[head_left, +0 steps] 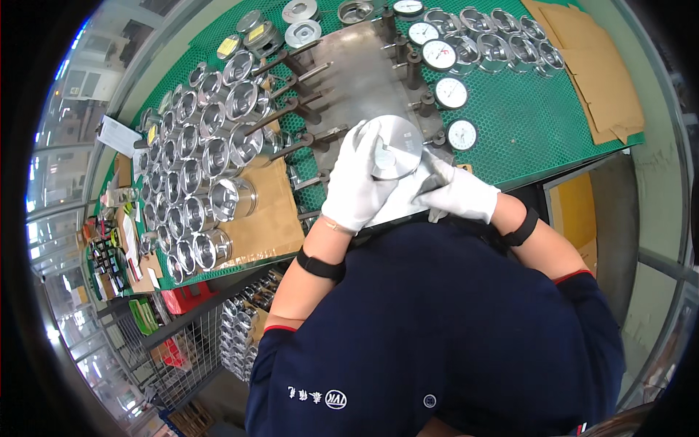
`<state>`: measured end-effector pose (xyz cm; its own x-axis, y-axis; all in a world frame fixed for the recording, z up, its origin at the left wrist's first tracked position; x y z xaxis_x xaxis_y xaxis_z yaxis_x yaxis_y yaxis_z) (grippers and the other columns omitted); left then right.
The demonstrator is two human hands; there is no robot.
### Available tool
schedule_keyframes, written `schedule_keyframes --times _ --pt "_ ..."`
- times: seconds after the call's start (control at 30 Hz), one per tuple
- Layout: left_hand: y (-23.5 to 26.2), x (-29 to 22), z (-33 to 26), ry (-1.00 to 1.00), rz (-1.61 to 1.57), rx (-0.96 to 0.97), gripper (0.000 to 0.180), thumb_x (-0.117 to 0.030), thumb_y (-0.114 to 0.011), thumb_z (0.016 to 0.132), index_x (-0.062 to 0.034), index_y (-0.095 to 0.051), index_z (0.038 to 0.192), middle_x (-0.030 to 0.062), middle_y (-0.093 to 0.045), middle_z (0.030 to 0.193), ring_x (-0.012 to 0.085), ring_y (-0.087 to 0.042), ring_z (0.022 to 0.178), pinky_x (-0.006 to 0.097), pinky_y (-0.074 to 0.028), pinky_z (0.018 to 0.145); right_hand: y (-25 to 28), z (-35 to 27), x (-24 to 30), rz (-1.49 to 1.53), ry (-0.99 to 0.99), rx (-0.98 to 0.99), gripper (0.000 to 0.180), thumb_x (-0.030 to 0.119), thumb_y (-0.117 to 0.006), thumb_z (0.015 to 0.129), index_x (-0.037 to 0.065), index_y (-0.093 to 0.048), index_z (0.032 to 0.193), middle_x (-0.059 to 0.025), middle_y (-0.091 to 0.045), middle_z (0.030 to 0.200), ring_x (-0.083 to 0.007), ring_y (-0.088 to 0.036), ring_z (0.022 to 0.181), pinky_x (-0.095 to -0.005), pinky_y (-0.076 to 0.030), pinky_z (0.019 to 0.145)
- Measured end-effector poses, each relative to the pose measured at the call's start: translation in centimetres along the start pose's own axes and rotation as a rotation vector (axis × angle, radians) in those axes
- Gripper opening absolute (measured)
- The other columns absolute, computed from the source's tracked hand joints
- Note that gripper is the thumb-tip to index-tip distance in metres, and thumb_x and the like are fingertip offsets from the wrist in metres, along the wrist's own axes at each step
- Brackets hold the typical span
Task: The person arranges cardboard sheets on a metal rack and then repeatedly picks up cylindrical metal parts from a tray. They place each part into a fixture with a dial gauge, rotate it, and return it to the tray. The person wears white gloves and a dark blue shirt.
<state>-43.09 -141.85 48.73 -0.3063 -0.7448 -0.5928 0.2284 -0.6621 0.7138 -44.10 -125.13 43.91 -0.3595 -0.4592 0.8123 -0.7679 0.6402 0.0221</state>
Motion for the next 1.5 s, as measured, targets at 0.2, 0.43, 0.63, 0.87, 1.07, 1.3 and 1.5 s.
schedule_keyframes --times 0.2,0.43,0.63,0.87,1.07,1.3,1.5 --pt "0.9 -2.6 -1.8 0.669 -0.971 0.252 0.050 -0.005 -0.069 0.089 0.0043 -0.051 0.135 0.0137 -0.065 0.116 0.0187 -0.070 0.097 0.031 -0.055 0.088 3.7 -2.9 3.9 0.056 0.500 -0.197 0.056 0.019 -0.056 0.098 -0.001 -0.040 0.148 -0.0193 -0.058 0.137 -0.0267 -0.061 0.121 -0.0359 -0.051 0.099" --pt "10.9 6.3 -2.8 0.464 0.000 -0.316 0.062 -0.017 -0.073 0.092 0.0035 -0.047 0.144 0.0187 -0.055 0.139 0.0219 -0.061 0.116 0.035 -0.051 0.096 20.9 -7.2 -2.0 0.181 0.377 -0.748 0.031 0.011 -0.054 0.092 0.000 -0.062 0.120 -0.0138 -0.068 0.114 -0.0178 -0.065 0.090 -0.0282 -0.054 0.083" --pt "17.7 17.4 -10.9 0.722 0.799 -0.101 0.058 -0.034 -0.075 0.087 0.0055 -0.060 0.127 0.0264 -0.068 0.113 0.0398 -0.065 0.109 0.041 -0.050 0.099 38.2 -4.5 -16.4 0.601 -0.033 -1.049 0.026 0.021 -0.046 0.100 0.002 -0.060 0.111 -0.0155 -0.071 0.079 -0.0174 -0.059 0.051 -0.0311 -0.043 0.046" --pt "16.1 20.1 -12.6 0.765 0.990 0.131 0.038 -0.041 -0.074 0.086 -0.0038 -0.076 0.086 0.0215 -0.073 0.096 0.0395 -0.068 0.101 0.048 -0.054 0.088 47.2 -1.0 -23.7 0.942 -0.115 -1.153 0.025 0.021 -0.044 0.101 0.004 -0.059 0.113 -0.0143 -0.069 0.084 -0.0245 -0.067 0.065 -0.0376 -0.055 0.057" --pt "14.9 17.0 -13.7 0.821 1.065 0.120 0.045 -0.052 -0.073 0.084 -0.0085 -0.078 0.094 0.0204 -0.073 0.086 0.0413 -0.070 0.086 0.049 -0.055 0.080 44.0 -1.8 -20.2 0.828 0.218 -1.137 0.044 0.024 -0.058 0.097 0.007 -0.045 0.136 -0.0166 -0.062 0.116 -0.0259 -0.069 0.083 -0.0374 -0.060 0.070" --pt "16.0 8.8 -15.1 0.984 -0.262 -0.621 0.048 -0.038 -0.067 0.095 0.0052 -0.068 0.116 0.0116 -0.070 0.110 0.0199 -0.066 0.091 0.033 -0.053 0.081 26.3 -2.4 -3.3 0.278 0.481 -0.804 0.056 0.017 -0.060 0.097 0.001 -0.041 0.147 -0.0116 -0.066 0.110 -0.0190 -0.069 0.081 -0.0310 -0.058 0.072" --pt "11.2 0.1 -7.8 0.659 -0.402 -0.146 0.049 -0.002 -0.072 0.079 -0.0040 -0.063 0.127 0.0144 -0.070 0.111 0.0277 -0.069 0.092 0.035 -0.057 0.082 2.1 -1.2 7.8 -0.388 0.794 0.147 0.074 0.008 -0.074 0.087 0.002 -0.039 0.151 -0.0139 -0.063 0.122 -0.0199 -0.069 0.096 -0.0341 -0.056 0.087"
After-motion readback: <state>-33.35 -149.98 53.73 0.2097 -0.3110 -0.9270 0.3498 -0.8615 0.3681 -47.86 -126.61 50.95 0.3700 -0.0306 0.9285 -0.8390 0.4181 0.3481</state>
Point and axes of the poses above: each hand's wrist, its own z-axis towards the middle knuckle, its own y-axis out of the back of the hand, x = y × z, the point moved 7 cm from there along z, towards the middle knuckle
